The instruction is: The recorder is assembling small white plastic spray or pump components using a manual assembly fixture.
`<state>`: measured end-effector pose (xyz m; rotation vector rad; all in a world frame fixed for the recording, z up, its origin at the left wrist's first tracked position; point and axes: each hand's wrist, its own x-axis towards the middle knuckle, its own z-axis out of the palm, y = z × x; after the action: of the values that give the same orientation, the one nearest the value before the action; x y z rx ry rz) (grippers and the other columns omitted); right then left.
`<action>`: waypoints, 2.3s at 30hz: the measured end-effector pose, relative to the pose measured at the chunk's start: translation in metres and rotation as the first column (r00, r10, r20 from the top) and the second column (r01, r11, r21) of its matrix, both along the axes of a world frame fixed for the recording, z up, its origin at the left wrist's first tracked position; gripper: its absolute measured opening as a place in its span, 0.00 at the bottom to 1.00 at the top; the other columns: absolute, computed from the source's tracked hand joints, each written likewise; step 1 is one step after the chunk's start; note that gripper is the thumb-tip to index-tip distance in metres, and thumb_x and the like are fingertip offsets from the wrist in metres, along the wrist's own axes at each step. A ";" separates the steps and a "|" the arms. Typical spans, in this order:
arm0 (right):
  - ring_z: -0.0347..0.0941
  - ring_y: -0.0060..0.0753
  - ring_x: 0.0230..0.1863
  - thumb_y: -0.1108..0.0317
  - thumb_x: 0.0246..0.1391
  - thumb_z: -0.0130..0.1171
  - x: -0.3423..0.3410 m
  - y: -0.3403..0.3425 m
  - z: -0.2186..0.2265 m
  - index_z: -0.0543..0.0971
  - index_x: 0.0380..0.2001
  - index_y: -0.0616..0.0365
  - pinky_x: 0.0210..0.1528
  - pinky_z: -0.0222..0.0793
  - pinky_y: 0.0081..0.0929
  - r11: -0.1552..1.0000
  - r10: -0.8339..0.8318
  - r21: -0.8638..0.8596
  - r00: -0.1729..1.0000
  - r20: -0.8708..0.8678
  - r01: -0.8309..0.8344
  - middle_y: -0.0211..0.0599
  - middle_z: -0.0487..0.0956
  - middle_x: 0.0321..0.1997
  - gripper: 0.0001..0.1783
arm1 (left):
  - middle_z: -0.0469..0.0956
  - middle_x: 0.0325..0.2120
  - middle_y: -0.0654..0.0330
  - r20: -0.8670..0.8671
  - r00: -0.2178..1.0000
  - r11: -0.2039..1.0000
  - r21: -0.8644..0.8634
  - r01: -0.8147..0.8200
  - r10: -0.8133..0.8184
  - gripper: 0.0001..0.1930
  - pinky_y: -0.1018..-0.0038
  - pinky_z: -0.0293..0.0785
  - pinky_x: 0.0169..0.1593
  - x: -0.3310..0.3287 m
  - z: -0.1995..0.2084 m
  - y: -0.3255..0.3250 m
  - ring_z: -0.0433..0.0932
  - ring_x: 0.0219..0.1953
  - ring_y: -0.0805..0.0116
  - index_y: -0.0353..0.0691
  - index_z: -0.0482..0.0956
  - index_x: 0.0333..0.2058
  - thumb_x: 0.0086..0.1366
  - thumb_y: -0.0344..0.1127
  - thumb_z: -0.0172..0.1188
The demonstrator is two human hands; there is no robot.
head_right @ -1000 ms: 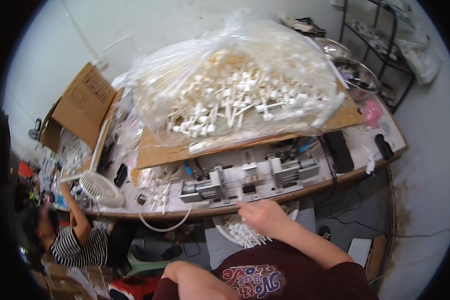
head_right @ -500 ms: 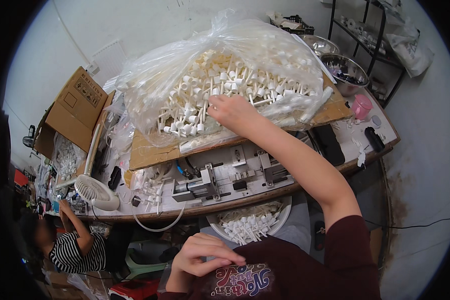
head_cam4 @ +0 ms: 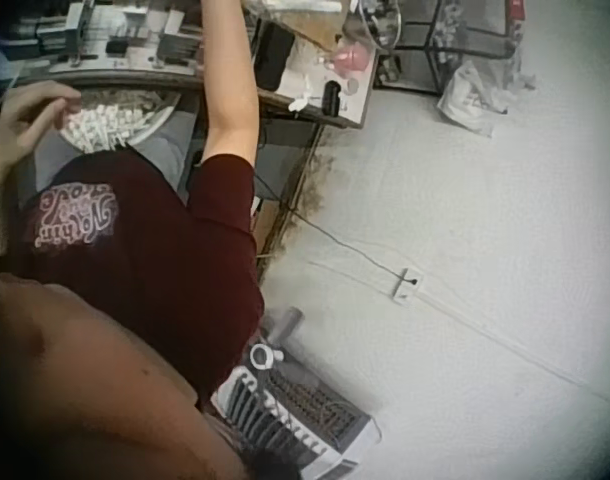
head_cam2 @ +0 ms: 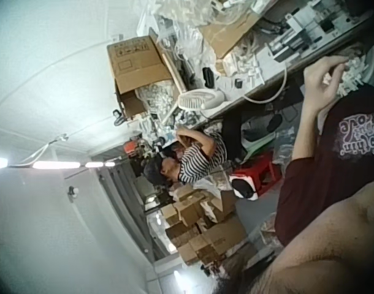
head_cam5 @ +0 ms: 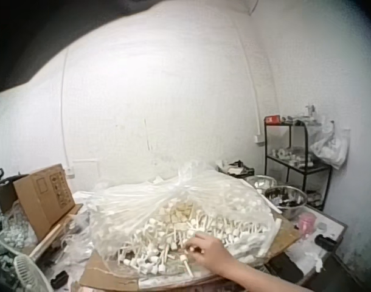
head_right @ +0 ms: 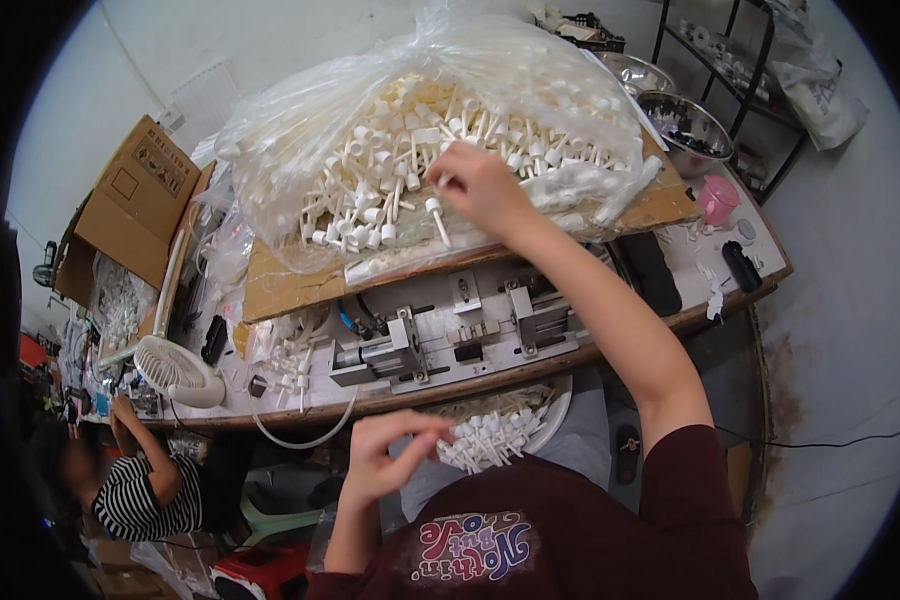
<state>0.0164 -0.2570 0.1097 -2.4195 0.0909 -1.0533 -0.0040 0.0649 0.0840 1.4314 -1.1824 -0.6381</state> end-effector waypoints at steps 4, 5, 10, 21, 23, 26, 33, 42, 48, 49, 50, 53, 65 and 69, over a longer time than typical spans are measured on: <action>0.77 0.19 0.33 0.72 0.54 0.66 -0.012 -0.018 0.005 0.81 0.38 0.63 0.36 0.74 0.19 0.741 0.019 0.667 0.996 0.088 -0.073 0.31 0.81 0.33 0.09 | 0.84 0.34 0.56 0.214 0.944 0.962 -0.166 -0.218 0.251 0.09 0.79 0.77 0.35 0.008 0.003 -0.031 0.81 0.31 0.70 0.32 0.83 0.41 0.62 0.22 0.60; 0.77 0.19 0.33 0.72 0.54 0.66 -0.017 -0.017 0.007 0.81 0.37 0.63 0.36 0.74 0.19 0.682 0.033 0.723 0.992 0.122 -0.111 0.32 0.81 0.32 0.08 | 0.83 0.36 0.56 0.298 0.889 0.930 -0.236 -0.283 0.347 0.10 0.78 0.76 0.36 0.011 0.005 -0.040 0.81 0.34 0.70 0.33 0.82 0.42 0.61 0.22 0.60; 0.76 0.17 0.30 0.74 0.52 0.65 -0.057 0.021 0.025 0.81 0.36 0.63 0.35 0.73 0.17 0.493 0.305 0.844 0.951 0.059 -0.210 0.32 0.81 0.32 0.07 | 0.77 0.50 0.52 0.401 0.732 0.832 -0.336 -0.441 0.551 0.26 0.68 0.74 0.52 0.029 0.018 -0.072 0.77 0.50 0.62 0.36 0.72 0.57 0.59 0.25 0.66; 0.74 0.17 0.33 0.79 0.49 0.67 -0.111 0.096 -0.024 0.74 0.50 0.65 0.33 0.71 0.16 0.474 0.259 0.864 0.965 0.047 -0.170 0.36 0.77 0.42 0.24 | 0.75 0.25 0.65 -0.542 0.831 0.981 0.191 -0.020 0.123 0.10 0.82 0.67 0.21 0.009 -0.032 -0.080 0.73 0.22 0.82 0.37 0.73 0.43 0.73 0.39 0.53; 0.73 0.17 0.32 0.78 0.49 0.68 -0.113 0.113 -0.033 0.75 0.49 0.64 0.32 0.70 0.17 0.711 0.069 0.699 0.997 0.046 -0.082 0.34 0.76 0.40 0.23 | 0.74 0.24 0.65 -0.543 0.819 0.978 0.182 -0.101 0.186 0.11 0.82 0.66 0.21 0.001 -0.037 -0.082 0.72 0.21 0.81 0.37 0.73 0.40 0.73 0.40 0.53; 0.74 0.22 0.29 0.72 0.47 0.70 -0.126 0.132 -0.036 0.77 0.39 0.60 0.30 0.72 0.21 0.898 0.129 0.432 0.988 -0.080 -0.082 0.33 0.74 0.34 0.16 | 0.75 0.26 0.60 -0.079 0.954 0.949 0.152 -0.276 0.290 0.05 0.78 0.71 0.29 0.001 -0.050 -0.080 0.76 0.26 0.74 0.36 0.73 0.40 0.69 0.30 0.56; 0.75 0.33 0.27 0.70 0.46 0.68 -0.144 0.140 -0.057 0.78 0.38 0.62 0.30 0.74 0.27 0.989 0.096 0.120 0.989 -0.116 -0.082 0.36 0.75 0.32 0.15 | 0.73 0.32 0.53 0.132 0.976 0.979 0.085 -0.187 0.175 0.16 0.69 0.72 0.38 -0.011 -0.050 -0.063 0.76 0.33 0.61 0.34 0.70 0.45 0.56 0.19 0.55; 0.78 0.41 0.36 0.76 0.49 0.62 -0.152 0.149 -0.085 0.76 0.43 0.63 0.35 0.75 0.32 0.995 0.010 0.104 0.985 -0.175 0.008 0.40 0.76 0.39 0.15 | 0.67 0.39 0.47 0.098 0.985 0.959 0.231 -0.164 0.144 0.20 0.60 0.72 0.45 -0.023 -0.065 -0.055 0.74 0.40 0.49 0.32 0.65 0.53 0.61 0.22 0.55; 0.79 0.41 0.36 0.77 0.47 0.61 -0.145 0.137 -0.092 0.76 0.39 0.64 0.38 0.76 0.33 1.000 -0.025 -0.010 0.983 -0.185 0.023 0.44 0.78 0.45 0.13 | 0.67 0.28 0.68 -0.144 0.925 0.911 0.282 -0.302 0.352 0.14 0.79 0.64 0.28 -0.011 -0.086 -0.041 0.65 0.28 0.83 0.39 0.71 0.53 0.72 0.36 0.56; 0.79 0.40 0.36 0.77 0.45 0.62 -0.140 0.134 -0.098 0.76 0.38 0.64 0.38 0.75 0.32 0.997 -0.021 -0.080 0.985 -0.173 0.007 0.46 0.78 0.47 0.14 | 0.65 0.26 0.68 -0.360 0.859 0.921 0.276 -0.274 0.364 0.13 0.83 0.60 0.27 -0.009 -0.081 -0.037 0.64 0.28 0.84 0.39 0.72 0.52 0.74 0.37 0.50; 0.80 0.39 0.36 0.77 0.43 0.63 -0.136 0.133 -0.102 0.76 0.38 0.64 0.38 0.75 0.32 0.989 -0.015 -0.148 0.987 -0.162 -0.009 0.48 0.79 0.49 0.15 | 0.65 0.27 0.68 -0.463 0.815 0.934 0.250 -0.255 0.347 0.13 0.83 0.60 0.27 -0.005 -0.075 -0.034 0.64 0.27 0.83 0.38 0.71 0.51 0.75 0.38 0.48; 0.80 0.34 0.33 0.76 0.41 0.60 -0.132 0.137 -0.108 0.76 0.36 0.63 0.35 0.73 0.29 0.965 -0.070 -0.264 0.962 -0.264 -0.002 0.50 0.79 0.54 0.14 | 0.66 0.29 0.67 -0.542 0.773 0.944 0.195 -0.267 0.330 0.15 0.82 0.63 0.30 -0.002 -0.063 -0.031 0.65 0.28 0.81 0.36 0.71 0.51 0.77 0.41 0.44; 0.74 0.33 0.16 0.73 0.39 0.60 -0.115 0.140 -0.095 0.73 0.30 0.60 0.23 0.71 0.25 0.922 -0.182 -0.387 0.909 -0.376 0.025 0.52 0.80 0.53 0.11 | 0.77 0.40 0.55 -0.676 0.681 0.944 0.067 -0.322 0.280 0.12 0.71 0.76 0.48 -0.007 -0.052 -0.030 0.78 0.43 0.67 0.36 0.71 0.44 0.76 0.39 0.45; 0.80 0.32 0.25 0.73 0.42 0.60 -0.115 0.139 -0.088 0.73 0.29 0.60 0.30 0.74 0.25 0.923 -0.162 -0.385 0.908 -0.386 0.000 0.54 0.81 0.48 0.08 | 0.79 0.46 0.49 -0.649 0.699 0.935 0.055 -0.350 0.300 0.12 0.66 0.72 0.56 -0.004 -0.056 -0.028 0.77 0.51 0.62 0.37 0.72 0.44 0.77 0.39 0.44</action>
<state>-0.0989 -0.1177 0.0217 -2.9879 0.1453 -0.6127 -0.0078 0.0371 0.0282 1.1631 -0.3751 -0.7467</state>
